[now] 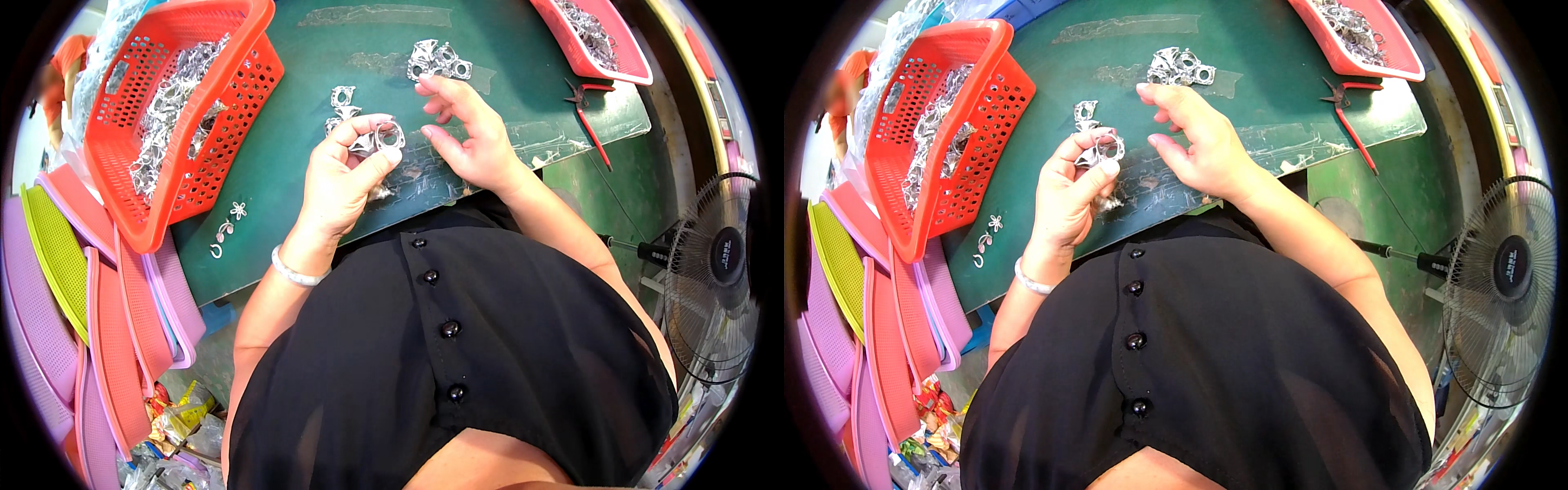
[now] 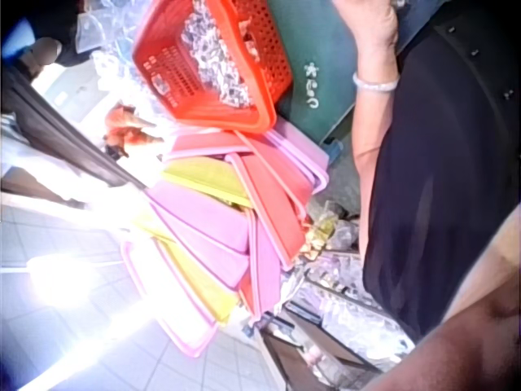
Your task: The person repeatedly picks up small silver metal components from a red basket and the table, then joins two pieces together by hand. The assembled units are placed on the green work surface. The person continues this one-at-a-time assembly throughout the clip.
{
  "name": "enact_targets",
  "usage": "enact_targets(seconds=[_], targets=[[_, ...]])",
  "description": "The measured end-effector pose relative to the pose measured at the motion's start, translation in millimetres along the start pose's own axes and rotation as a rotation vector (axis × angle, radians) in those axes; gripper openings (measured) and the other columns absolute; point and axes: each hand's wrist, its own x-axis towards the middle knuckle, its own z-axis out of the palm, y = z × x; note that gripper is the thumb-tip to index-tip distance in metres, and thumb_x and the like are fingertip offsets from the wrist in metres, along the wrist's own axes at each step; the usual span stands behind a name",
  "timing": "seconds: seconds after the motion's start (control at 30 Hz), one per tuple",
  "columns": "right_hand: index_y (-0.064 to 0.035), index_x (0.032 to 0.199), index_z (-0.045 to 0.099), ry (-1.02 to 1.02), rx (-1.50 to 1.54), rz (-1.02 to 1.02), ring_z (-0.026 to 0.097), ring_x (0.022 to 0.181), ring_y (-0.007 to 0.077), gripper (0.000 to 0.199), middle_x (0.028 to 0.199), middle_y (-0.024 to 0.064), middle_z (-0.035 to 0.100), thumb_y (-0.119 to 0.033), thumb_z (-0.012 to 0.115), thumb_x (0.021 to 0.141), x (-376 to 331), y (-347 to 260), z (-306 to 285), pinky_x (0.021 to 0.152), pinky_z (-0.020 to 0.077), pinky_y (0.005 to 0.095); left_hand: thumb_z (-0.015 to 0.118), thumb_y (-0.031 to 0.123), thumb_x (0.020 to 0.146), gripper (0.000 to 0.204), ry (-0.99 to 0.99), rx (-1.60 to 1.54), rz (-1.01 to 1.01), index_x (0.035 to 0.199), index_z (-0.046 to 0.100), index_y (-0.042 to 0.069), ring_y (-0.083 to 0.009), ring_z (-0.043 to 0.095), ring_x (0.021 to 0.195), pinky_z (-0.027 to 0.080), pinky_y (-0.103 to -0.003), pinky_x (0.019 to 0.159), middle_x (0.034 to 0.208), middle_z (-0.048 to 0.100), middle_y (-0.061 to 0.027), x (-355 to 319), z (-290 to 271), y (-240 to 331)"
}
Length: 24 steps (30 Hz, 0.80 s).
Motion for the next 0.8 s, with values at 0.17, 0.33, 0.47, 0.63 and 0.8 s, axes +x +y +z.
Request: enact_targets(seconds=[0.17,0.33,0.47,0.63,0.8], targets=[[-0.0058,0.112,0.053,-0.003,-0.068,0.073,0.058,0.081,0.0182,0.041,0.1,0.0092,0.058,0.002,0.063,0.072,-1.5,13.5,-4.9,0.066,0.0485,0.0273,0.062,-0.004,0.078,0.03,0.062,0.191,0.141,0.107,0.055,0.001,-0.003,0.051,0.071,0.041,-0.015,0.063,0.089,0.058,0.0,2.5,-2.9,-6.7],[-0.0019,0.101,0.057,-0.226,0.049,-0.036,0.058,0.087,0.0288,0.028,0.096,0.0114,0.059,-0.006,0.064,0.074,-9.4,-1.6,-2.9,0.075,0.0484,0.0345,0.061,-0.003,0.079,0.028,0.109,0.428,0.277,0.107,0.055,0.0,-0.0023,0.052,0.075,0.042,-0.016,0.066,0.09,0.058,0.0012,4.9,-20.0,-20.6],[-0.0048,0.104,0.057,-0.451,0.166,-0.008,0.057,0.089,0.0288,0.034,0.097,0.0107,0.059,-0.005,0.065,0.071,-13.3,-14.5,-0.6,0.075,0.0481,0.0356,0.061,-0.003,0.079,0.025,0.145,0.351,0.228,0.104,0.057,0.0,-0.0027,0.052,0.075,0.042,-0.016,0.063,0.095,0.053,0.0005,-2.8,-27.1,-15.6],[-0.005,0.105,0.056,-0.575,0.147,-0.052,0.057,0.089,0.0288,0.037,0.096,0.0101,0.06,-0.003,0.065,0.069,-8.7,-11.7,3.7,0.075,0.0476,0.0373,0.061,-0.004,0.078,0.024,0.202,0.32,0.182,0.102,0.058,0.0,-0.0029,0.052,0.076,0.042,-0.016,0.062,0.098,0.051,-0.0001,-12.7,-30.9,-7.0],[-0.0054,0.108,0.056,-0.673,0.176,-0.073,0.056,0.093,0.0279,0.041,0.101,0.0092,0.061,-0.001,0.064,0.068,-5.4,-13.5,-0.1,0.08,0.0456,0.0378,0.061,-0.004,0.078,0.024,0.249,0.353,0.196,0.102,0.057,-0.001,-0.0029,0.052,0.076,0.043,-0.016,0.063,0.098,0.051,-0.0002,-25.3,-40.2,-6.7]])
